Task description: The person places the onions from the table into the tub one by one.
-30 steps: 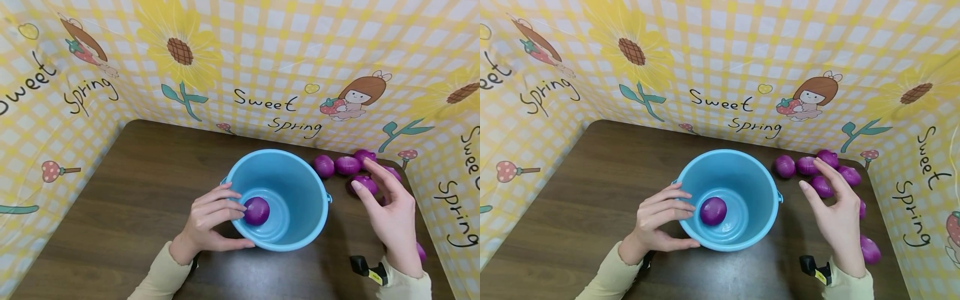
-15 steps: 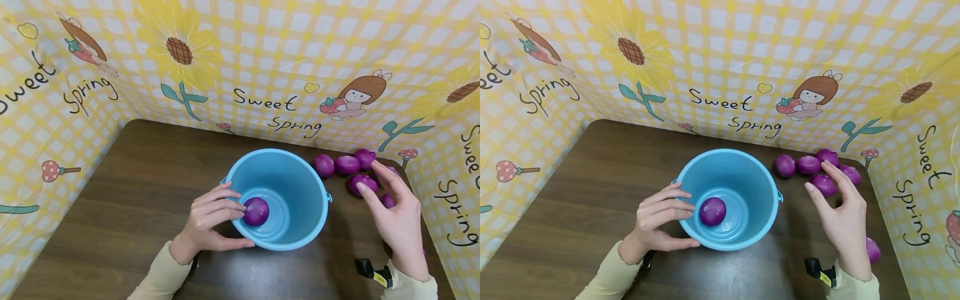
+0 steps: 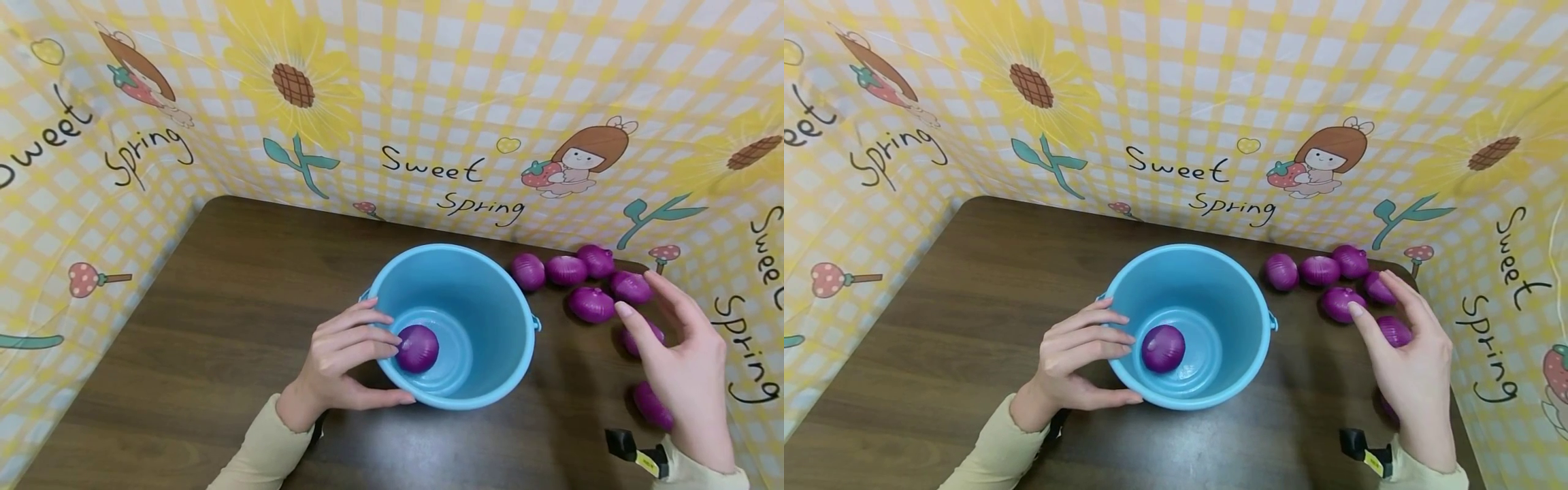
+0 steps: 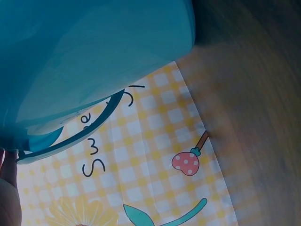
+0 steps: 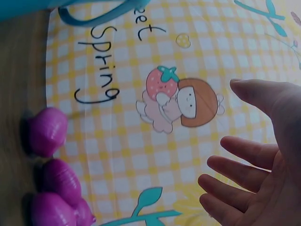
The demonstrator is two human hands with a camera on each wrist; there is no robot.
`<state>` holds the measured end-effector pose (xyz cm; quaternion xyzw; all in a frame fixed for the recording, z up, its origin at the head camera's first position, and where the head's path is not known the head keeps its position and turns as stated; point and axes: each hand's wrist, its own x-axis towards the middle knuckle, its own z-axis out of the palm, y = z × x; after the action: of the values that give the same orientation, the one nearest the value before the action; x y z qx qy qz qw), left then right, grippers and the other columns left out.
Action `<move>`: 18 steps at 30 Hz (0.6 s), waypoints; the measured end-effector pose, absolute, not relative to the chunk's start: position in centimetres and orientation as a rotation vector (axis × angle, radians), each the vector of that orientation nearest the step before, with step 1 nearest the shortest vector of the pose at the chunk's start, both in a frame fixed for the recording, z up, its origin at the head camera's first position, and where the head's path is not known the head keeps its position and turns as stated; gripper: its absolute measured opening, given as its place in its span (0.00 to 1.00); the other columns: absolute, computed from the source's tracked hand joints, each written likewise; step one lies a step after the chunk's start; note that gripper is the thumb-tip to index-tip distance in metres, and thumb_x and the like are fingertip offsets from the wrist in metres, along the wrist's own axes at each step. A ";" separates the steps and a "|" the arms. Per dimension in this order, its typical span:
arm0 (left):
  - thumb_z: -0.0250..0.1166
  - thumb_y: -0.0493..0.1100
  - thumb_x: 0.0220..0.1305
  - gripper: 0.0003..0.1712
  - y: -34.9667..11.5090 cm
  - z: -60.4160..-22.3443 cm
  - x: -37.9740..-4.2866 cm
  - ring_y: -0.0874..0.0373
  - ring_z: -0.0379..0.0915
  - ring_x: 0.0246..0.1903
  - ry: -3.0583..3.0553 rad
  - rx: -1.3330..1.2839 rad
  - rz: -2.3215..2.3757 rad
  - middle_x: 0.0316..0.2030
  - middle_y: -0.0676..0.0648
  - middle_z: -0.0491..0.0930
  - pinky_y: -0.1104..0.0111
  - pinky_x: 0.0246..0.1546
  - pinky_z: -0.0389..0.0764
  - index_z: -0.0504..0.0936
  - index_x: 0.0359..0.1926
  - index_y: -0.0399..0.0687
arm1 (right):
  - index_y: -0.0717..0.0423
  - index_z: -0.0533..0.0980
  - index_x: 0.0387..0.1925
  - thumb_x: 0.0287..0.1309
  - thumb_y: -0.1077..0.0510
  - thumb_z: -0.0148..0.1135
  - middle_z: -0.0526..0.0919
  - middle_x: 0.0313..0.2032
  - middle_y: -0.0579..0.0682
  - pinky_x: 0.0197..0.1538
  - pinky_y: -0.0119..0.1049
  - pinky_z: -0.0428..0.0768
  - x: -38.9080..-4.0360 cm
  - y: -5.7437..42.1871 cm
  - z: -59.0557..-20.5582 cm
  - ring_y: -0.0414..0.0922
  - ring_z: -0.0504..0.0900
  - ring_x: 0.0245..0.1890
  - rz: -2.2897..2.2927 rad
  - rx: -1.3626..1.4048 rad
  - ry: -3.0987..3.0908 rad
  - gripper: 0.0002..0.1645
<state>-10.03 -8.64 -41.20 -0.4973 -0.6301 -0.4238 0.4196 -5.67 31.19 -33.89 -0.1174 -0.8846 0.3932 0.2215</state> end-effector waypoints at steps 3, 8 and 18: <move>0.81 0.61 0.48 0.28 -8.7 -41.2 -10.0 0.46 0.84 0.37 -1.584 -1.243 -1.068 0.31 0.45 0.87 0.44 0.54 0.80 0.85 0.29 0.41 | 0.35 0.76 0.67 0.63 0.53 0.72 0.75 0.66 0.40 0.60 0.22 0.71 -5.5 31.5 -34.0 0.36 0.73 0.63 1.077 -0.384 -2.468 0.32; 0.80 0.62 0.49 0.28 -8.7 -41.3 -9.9 0.46 0.85 0.37 -1.594 -1.241 -1.074 0.31 0.45 0.87 0.44 0.53 0.80 0.86 0.30 0.41 | 0.35 0.75 0.68 0.63 0.50 0.72 0.74 0.67 0.42 0.62 0.23 0.70 -5.5 32.3 -34.7 0.36 0.72 0.65 1.066 -0.468 -2.483 0.32; 0.80 0.62 0.48 0.28 -8.7 -41.4 -10.0 0.46 0.85 0.38 -1.590 -1.239 -1.063 0.32 0.45 0.87 0.44 0.53 0.80 0.86 0.29 0.41 | 0.39 0.71 0.71 0.65 0.46 0.70 0.70 0.71 0.47 0.68 0.27 0.63 -5.1 33.9 -35.7 0.38 0.68 0.67 1.001 -0.565 -2.558 0.35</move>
<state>-9.99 -8.65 -41.39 -0.4939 -0.6338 -0.4236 0.4183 -5.12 33.87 -35.72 -0.1986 -0.8991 0.3520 0.1680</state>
